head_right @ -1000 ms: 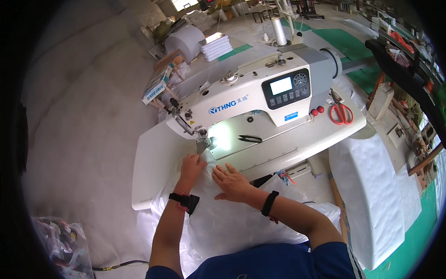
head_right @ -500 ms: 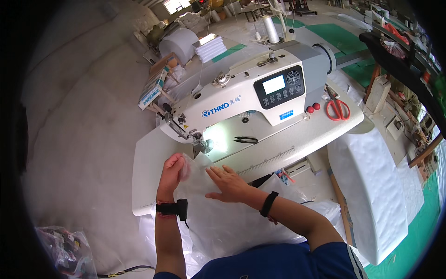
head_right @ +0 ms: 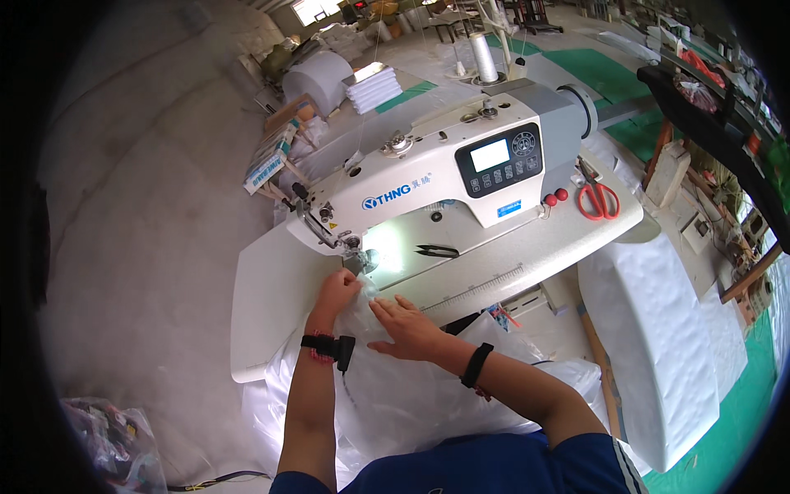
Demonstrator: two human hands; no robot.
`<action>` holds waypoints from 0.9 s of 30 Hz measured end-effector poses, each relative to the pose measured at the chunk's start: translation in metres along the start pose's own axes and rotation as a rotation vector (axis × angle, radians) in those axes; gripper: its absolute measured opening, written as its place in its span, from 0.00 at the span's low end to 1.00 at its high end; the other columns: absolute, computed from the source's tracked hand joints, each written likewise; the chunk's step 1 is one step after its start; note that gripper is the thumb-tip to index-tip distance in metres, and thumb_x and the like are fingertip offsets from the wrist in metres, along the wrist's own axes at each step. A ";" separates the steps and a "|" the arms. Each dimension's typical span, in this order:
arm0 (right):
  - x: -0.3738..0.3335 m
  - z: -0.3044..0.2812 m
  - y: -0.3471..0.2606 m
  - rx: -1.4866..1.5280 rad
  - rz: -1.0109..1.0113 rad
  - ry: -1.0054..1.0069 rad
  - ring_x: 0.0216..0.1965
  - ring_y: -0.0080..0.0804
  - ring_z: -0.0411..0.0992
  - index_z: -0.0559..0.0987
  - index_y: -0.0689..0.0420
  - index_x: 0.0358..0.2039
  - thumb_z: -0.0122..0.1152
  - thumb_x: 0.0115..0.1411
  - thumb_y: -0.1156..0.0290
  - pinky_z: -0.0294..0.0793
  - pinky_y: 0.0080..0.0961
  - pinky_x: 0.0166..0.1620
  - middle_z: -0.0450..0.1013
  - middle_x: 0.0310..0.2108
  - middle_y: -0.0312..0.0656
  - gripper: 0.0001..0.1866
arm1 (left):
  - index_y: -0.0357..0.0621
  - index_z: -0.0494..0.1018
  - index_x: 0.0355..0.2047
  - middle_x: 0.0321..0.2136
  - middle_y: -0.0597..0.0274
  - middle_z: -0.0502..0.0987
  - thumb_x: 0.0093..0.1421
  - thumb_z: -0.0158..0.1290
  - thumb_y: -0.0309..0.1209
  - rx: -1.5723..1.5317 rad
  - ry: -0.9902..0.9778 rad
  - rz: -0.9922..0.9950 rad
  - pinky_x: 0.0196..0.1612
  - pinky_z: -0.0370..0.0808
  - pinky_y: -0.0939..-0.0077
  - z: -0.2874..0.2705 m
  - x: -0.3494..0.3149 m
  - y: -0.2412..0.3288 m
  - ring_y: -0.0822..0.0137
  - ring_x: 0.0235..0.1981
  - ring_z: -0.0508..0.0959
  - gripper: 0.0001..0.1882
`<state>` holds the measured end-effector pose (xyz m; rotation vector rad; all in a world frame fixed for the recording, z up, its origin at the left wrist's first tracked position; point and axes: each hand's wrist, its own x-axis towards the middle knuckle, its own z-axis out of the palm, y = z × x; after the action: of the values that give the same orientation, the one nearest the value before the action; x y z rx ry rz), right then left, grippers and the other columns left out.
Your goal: Sewing a large white plastic fabric sheet using an industrial sewing machine.
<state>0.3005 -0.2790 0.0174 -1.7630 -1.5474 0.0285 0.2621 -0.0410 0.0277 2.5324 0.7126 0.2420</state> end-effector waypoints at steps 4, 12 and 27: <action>0.016 -0.002 0.004 0.342 0.321 0.042 0.57 0.48 0.59 0.57 0.67 0.58 0.59 0.54 0.51 0.58 0.37 0.59 0.60 0.55 0.57 0.41 | 0.39 0.70 0.28 0.22 0.63 0.71 0.49 0.59 0.33 0.015 -0.060 0.062 0.32 0.68 0.77 -0.013 -0.004 0.011 0.70 0.26 0.72 0.12; 0.051 -0.028 0.001 0.611 0.480 0.036 0.32 0.44 0.73 0.68 0.63 0.50 0.56 0.57 0.59 0.72 0.36 0.35 0.73 0.33 0.51 0.25 | 0.38 0.68 0.28 0.22 0.73 0.67 0.53 0.56 0.27 -0.491 -0.043 0.240 0.28 0.63 0.83 -0.053 -0.049 0.068 0.80 0.25 0.64 0.08; 0.049 0.003 -0.006 -0.380 0.069 0.184 0.18 0.35 0.71 0.64 0.65 0.54 0.53 0.48 0.76 0.69 0.30 0.20 0.69 0.22 0.41 0.30 | 0.36 0.74 0.29 0.22 0.70 0.72 0.54 0.52 0.33 -0.732 -0.023 -0.103 0.27 0.66 0.80 -0.041 -0.048 0.065 0.78 0.25 0.69 0.10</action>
<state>0.3064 -0.2355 0.0412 -2.0466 -1.4238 -0.4071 0.2379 -0.0975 0.0938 1.7964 0.6002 0.3597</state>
